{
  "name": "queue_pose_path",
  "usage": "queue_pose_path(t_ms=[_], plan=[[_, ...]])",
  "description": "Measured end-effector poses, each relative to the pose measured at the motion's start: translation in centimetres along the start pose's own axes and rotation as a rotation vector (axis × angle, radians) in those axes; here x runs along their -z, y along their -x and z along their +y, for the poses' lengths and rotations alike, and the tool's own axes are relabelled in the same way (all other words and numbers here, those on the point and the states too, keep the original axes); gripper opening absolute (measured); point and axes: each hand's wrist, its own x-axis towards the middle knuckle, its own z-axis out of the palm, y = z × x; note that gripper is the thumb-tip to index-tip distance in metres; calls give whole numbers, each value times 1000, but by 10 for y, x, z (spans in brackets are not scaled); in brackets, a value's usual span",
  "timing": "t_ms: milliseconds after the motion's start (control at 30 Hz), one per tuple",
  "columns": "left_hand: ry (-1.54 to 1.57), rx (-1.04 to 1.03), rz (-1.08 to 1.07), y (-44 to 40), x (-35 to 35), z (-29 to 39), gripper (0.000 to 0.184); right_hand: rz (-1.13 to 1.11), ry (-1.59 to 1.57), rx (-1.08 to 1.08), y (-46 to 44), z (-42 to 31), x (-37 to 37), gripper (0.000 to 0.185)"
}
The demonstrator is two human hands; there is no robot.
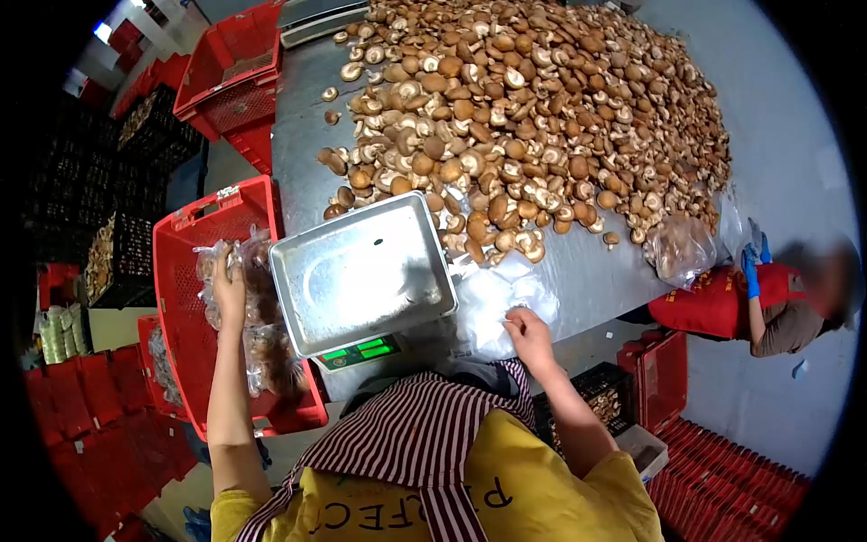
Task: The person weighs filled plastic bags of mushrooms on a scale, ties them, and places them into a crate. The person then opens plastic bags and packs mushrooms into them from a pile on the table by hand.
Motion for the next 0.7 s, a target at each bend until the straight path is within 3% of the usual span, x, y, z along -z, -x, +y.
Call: queue_pose_path(t_ms=[167, 267, 300, 367, 400, 567, 633, 700], plan=[[331, -242, -69, 33, 24, 157, 23, 5, 262, 141, -7, -7, -24, 19], [593, -260, -407, 94, 5, 220, 21, -8, 312, 231, -18, 22, -39, 16], [697, -88, -607, 125, -10, 235, 22, -28, 301, 239, -22, 30, -42, 14], [661, -401, -730, 157, -24, 270, 27, 6, 208, 226, -25, 35, -40, 10], [705, -392, -839, 175, -38, 274, 27, 1, 153, 185, -27, 34, -35, 9], [638, -278, -831, 211, -65, 300, 25, 14, -69, 148, -26, -1, 19, 9], [730, -107, -668, 211, -62, 310, 25, 10, -67, 184, -20, -29, 57, 7], [717, -82, -661, 197, -51, 327, 33, -20, 91, 395, -14, -56, 96, 7]])
